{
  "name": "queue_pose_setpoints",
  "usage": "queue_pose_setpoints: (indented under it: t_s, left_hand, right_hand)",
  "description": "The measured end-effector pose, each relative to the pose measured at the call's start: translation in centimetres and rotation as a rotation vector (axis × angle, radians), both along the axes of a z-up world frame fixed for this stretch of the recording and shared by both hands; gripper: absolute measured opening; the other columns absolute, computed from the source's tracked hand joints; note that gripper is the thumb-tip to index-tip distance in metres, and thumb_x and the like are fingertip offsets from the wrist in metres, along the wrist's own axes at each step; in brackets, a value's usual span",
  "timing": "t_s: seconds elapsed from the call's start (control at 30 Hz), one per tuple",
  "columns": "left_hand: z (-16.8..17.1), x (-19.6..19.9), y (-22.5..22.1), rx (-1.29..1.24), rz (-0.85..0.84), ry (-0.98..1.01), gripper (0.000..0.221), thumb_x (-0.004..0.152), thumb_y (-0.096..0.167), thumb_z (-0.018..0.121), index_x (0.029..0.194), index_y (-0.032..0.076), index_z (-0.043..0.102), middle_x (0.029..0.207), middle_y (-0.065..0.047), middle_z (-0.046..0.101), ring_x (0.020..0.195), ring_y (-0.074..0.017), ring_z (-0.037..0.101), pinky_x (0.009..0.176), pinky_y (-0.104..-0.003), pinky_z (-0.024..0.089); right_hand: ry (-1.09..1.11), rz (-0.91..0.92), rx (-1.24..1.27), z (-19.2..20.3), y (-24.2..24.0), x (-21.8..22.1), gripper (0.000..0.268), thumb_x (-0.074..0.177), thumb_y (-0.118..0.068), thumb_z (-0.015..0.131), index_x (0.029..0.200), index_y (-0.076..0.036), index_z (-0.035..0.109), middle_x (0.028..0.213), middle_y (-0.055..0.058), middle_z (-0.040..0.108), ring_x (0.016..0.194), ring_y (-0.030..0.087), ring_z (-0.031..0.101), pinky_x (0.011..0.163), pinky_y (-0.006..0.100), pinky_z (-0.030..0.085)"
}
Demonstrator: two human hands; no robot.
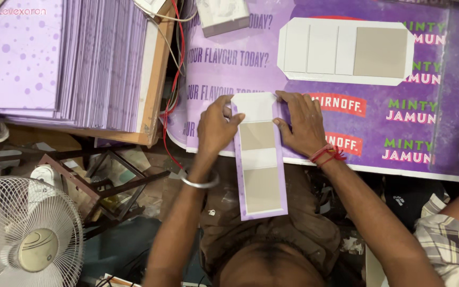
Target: The person folds pre-printed purple cardboard sheets into rectangular boxes by hand. They fold along creases, tuck flaps, and stack the finished boxes on the table.
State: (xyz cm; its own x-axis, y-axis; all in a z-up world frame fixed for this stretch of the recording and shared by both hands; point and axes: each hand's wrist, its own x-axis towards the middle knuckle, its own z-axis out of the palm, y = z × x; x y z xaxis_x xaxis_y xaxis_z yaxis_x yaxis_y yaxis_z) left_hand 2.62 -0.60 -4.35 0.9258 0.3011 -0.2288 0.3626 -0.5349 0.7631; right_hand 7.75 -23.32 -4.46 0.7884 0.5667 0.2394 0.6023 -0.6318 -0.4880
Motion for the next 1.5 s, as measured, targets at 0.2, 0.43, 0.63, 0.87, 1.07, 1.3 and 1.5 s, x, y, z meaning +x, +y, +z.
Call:
queue_pose_setpoints:
  t_s: [0.2, 0.43, 0.63, 0.87, 1.07, 1.3, 1.5]
  left_hand:
    - [0.4, 1.7, 2.8, 0.044, -0.244, 0.104, 0.033, 0.067, 0.02, 0.092, 0.09, 0.008, 0.072, 0.075, -0.005, 0.072, 0.068, -0.0192, 0.07, 0.064, -0.035, 0.052]
    - [1.0, 3.0, 3.7, -0.02, -0.322, -0.12, 0.035, 0.063, 0.011, 0.093, 0.088, 0.004, 0.069, 0.064, -0.002, 0.055, 0.058, -0.0138, 0.053, 0.055, -0.032, 0.045]
    - [0.0, 3.1, 4.3, -0.154, -0.256, -0.076, 0.021, 0.075, 0.014, 0.088, 0.086, 0.004, 0.074, 0.06, 0.0, 0.059, 0.057, -0.0078, 0.053, 0.053, -0.027, 0.043]
    - [-0.5, 2.7, 4.3, -0.085, -0.313, -0.226, 0.021, 0.08, 0.016, 0.086, 0.099, 0.007, 0.081, 0.07, -0.005, 0.065, 0.06, -0.0145, 0.058, 0.056, -0.031, 0.047]
    - [1.2, 0.3, 4.7, 0.085, -0.522, -0.422, 0.055, 0.067, 0.03, 0.092, 0.114, 0.004, 0.078, 0.082, -0.01, 0.062, 0.07, -0.0234, 0.061, 0.061, -0.037, 0.051]
    - [-0.1, -2.5, 3.8, 0.197, -0.445, -0.559, 0.046, 0.072, 0.03, 0.092, 0.108, 0.008, 0.076, 0.091, -0.007, 0.063, 0.079, -0.0232, 0.061, 0.064, -0.035, 0.051]
    - [-0.6, -0.7, 2.9, 0.029, -0.243, -0.542, 0.032, 0.09, 0.034, 0.086, 0.086, 0.01, 0.066, 0.085, -0.003, 0.066, 0.079, -0.0149, 0.069, 0.068, -0.032, 0.06]
  right_hand:
    - [0.204, 0.17, -0.007, 1.4, 0.0, 3.1, 0.081, 0.07, -0.032, 0.084, 0.141, -0.008, 0.052, 0.117, 0.01, 0.064, 0.106, 0.03, 0.059, 0.089, 0.046, 0.046]
    - [0.395, 0.128, -0.235, 2.1, 1.0, 5.6, 0.05, 0.067, -0.035, 0.09, 0.11, -0.017, 0.073, 0.101, 0.0, 0.069, 0.093, 0.021, 0.065, 0.08, 0.038, 0.054]
    - [0.179, 0.151, 0.035, 0.7, 1.1, 4.7, 0.033, 0.08, -0.027, 0.084, 0.112, -0.021, 0.078, 0.104, -0.003, 0.072, 0.095, 0.019, 0.065, 0.077, 0.035, 0.056]
    - [0.004, 0.137, 0.022, 0.7, 1.7, 4.0, 0.035, 0.081, -0.017, 0.082, 0.115, -0.021, 0.08, 0.104, -0.002, 0.072, 0.087, 0.02, 0.061, 0.066, 0.032, 0.053]
    - [-0.117, 0.181, -0.005, 0.8, 1.9, 3.8, 0.028, 0.084, -0.011, 0.081, 0.111, -0.019, 0.082, 0.107, -0.001, 0.073, 0.084, 0.02, 0.059, 0.064, 0.033, 0.049]
    - [-0.193, 0.19, 0.026, 0.6, 1.9, 3.4, 0.019, 0.085, -0.011, 0.082, 0.103, -0.017, 0.081, 0.105, -0.002, 0.072, 0.082, 0.019, 0.058, 0.066, 0.033, 0.048]
    - [-0.189, 0.178, 0.078, 0.7, 1.8, 3.1, 0.01, 0.085, -0.012, 0.081, 0.095, -0.014, 0.078, 0.105, -0.002, 0.071, 0.086, 0.02, 0.061, 0.069, 0.035, 0.049]
